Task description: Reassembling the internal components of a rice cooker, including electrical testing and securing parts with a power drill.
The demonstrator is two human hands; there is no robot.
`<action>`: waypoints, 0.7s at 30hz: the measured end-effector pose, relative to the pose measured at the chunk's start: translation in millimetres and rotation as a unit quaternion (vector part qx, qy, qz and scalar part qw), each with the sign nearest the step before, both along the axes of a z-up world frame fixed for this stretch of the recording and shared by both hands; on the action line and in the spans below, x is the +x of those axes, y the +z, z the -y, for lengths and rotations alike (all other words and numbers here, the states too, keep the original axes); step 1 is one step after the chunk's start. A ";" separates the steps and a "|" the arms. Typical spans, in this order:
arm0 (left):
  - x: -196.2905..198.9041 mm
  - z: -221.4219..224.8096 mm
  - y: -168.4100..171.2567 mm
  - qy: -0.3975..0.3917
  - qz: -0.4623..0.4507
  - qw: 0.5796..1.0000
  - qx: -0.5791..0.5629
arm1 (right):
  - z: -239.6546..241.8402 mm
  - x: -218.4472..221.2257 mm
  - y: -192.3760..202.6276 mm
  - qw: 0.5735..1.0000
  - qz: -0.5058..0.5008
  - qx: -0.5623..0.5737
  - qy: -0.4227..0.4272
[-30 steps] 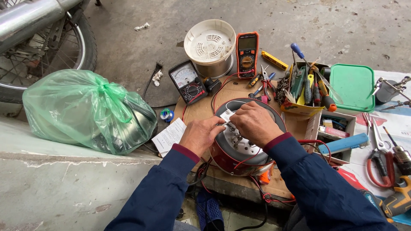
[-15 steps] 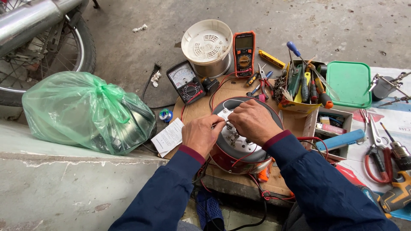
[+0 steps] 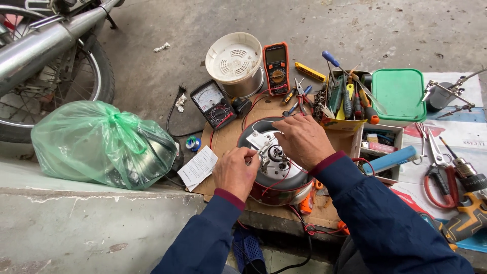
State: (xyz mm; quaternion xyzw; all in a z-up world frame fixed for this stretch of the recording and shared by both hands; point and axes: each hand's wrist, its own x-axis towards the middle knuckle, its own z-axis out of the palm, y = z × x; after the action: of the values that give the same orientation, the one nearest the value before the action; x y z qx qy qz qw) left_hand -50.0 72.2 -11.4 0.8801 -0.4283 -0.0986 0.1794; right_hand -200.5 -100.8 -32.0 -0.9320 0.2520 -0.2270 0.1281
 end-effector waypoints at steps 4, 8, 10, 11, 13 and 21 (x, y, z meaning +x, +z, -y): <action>-7.6 -5.7 -2.0 0.007 0.009 1.000 0.004 | 2.4 -5.5 -6.3 1.000 0.006 0.018 -0.009; -11.5 -4.6 -7.5 0.020 0.016 1.000 0.008 | 10.8 -8.4 -22.1 0.997 -0.021 0.060 -0.042; -12.2 -3.9 -3.3 0.030 0.016 0.999 0.013 | 11.7 -9.7 -23.0 0.996 -0.033 0.075 -0.048; -14.7 -3.6 3.8 0.043 -0.011 0.999 0.026 | 11.2 -11.4 -21.3 0.995 -0.031 0.086 -0.049; -16.4 -2.7 11.6 0.055 -0.038 0.997 0.038 | 10.1 -13.7 -17.4 0.994 -0.029 0.097 -0.049; -6.9 -3.3 16.7 0.046 -0.121 0.988 0.081 | -12.2 -9.8 24.7 0.987 0.110 0.013 0.117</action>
State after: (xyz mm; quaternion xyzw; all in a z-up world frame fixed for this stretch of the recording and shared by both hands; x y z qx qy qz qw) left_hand -56.9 75.5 5.3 0.8922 -0.3530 -0.2301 0.1628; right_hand -210.3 -88.6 -7.3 -0.9225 0.1286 -0.3086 0.1928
